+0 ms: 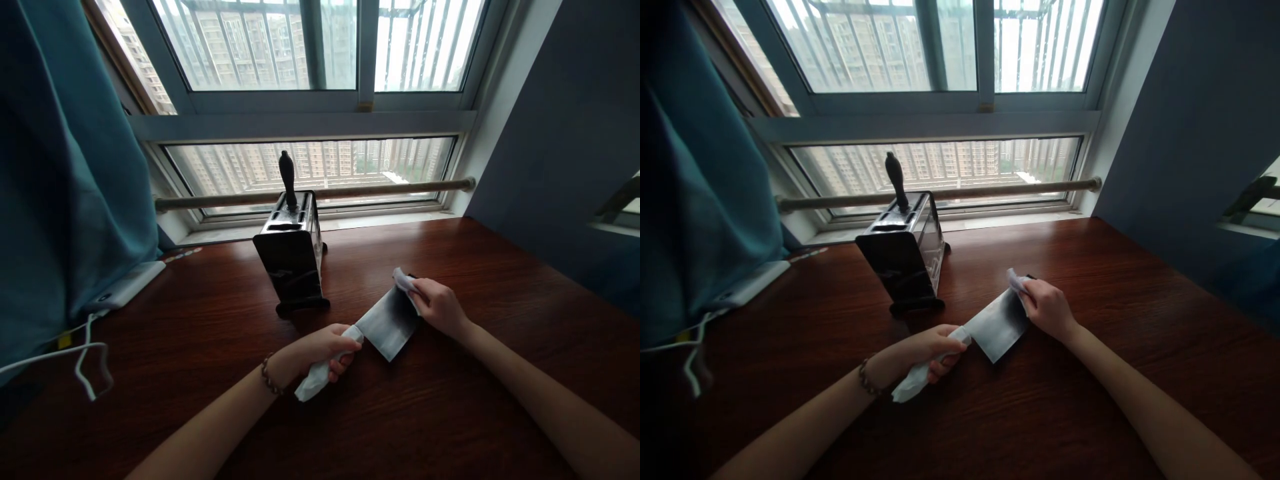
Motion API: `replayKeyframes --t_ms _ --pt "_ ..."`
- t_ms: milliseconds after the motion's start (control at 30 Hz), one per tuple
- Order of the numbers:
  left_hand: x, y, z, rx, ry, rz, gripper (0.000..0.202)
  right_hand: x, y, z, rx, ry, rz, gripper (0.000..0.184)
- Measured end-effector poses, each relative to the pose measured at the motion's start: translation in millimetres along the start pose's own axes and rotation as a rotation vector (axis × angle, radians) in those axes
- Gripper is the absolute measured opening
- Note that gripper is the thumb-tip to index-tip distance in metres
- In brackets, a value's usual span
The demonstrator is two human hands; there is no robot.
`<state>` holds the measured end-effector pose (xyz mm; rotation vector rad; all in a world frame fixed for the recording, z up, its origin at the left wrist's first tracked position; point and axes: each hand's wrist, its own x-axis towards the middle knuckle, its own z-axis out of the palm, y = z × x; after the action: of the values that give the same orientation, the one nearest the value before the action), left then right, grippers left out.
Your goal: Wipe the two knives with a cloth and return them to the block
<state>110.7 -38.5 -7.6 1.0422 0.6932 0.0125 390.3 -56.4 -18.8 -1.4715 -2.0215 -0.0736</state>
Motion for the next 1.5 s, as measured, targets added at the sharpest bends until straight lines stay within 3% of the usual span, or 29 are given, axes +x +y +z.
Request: replayKeyframes --t_ms 100,167,267,500,867,1300,1400,1500 --pt "3.4 -3.0 -2.9 0.0 0.002 0.007 0.028 -4.7 -38.5 -5.8 0.304 -0.217 -0.257 0.016" --pt "5.3 -4.8 -4.7 0.001 0.007 0.014 0.026 -8.0 -57.0 -6.1 0.362 -0.374 -0.414 0.03" --pt "6.0 -5.2 -5.8 -0.002 0.01 0.015 0.025 -9.4 -64.7 -2.6 0.335 -0.441 -0.43 0.045" --pt "2.9 0.7 -3.2 -0.029 -0.022 -0.022 0.03 -2.3 -35.2 7.7 0.246 -0.314 -0.322 0.036" --pt "0.4 3.5 -1.5 -0.061 -0.018 -0.033 0.026 1.8 35.9 21.9 -0.115 -0.166 -0.002 0.029" --pt "5.4 -3.0 -6.9 -0.082 -0.031 -0.017 0.028 0.9 58.7 18.6 -0.304 -0.06 0.202 0.025" --pt "4.2 -1.8 -5.7 -0.079 -0.03 -0.017 0.029 3.0 45.4 11.8 -0.294 0.009 0.233 0.027" --pt "3.0 -0.5 -4.1 -0.074 -0.029 -0.016 0.029 3.7 15.0 1.3 -0.082 0.042 0.2 0.021"
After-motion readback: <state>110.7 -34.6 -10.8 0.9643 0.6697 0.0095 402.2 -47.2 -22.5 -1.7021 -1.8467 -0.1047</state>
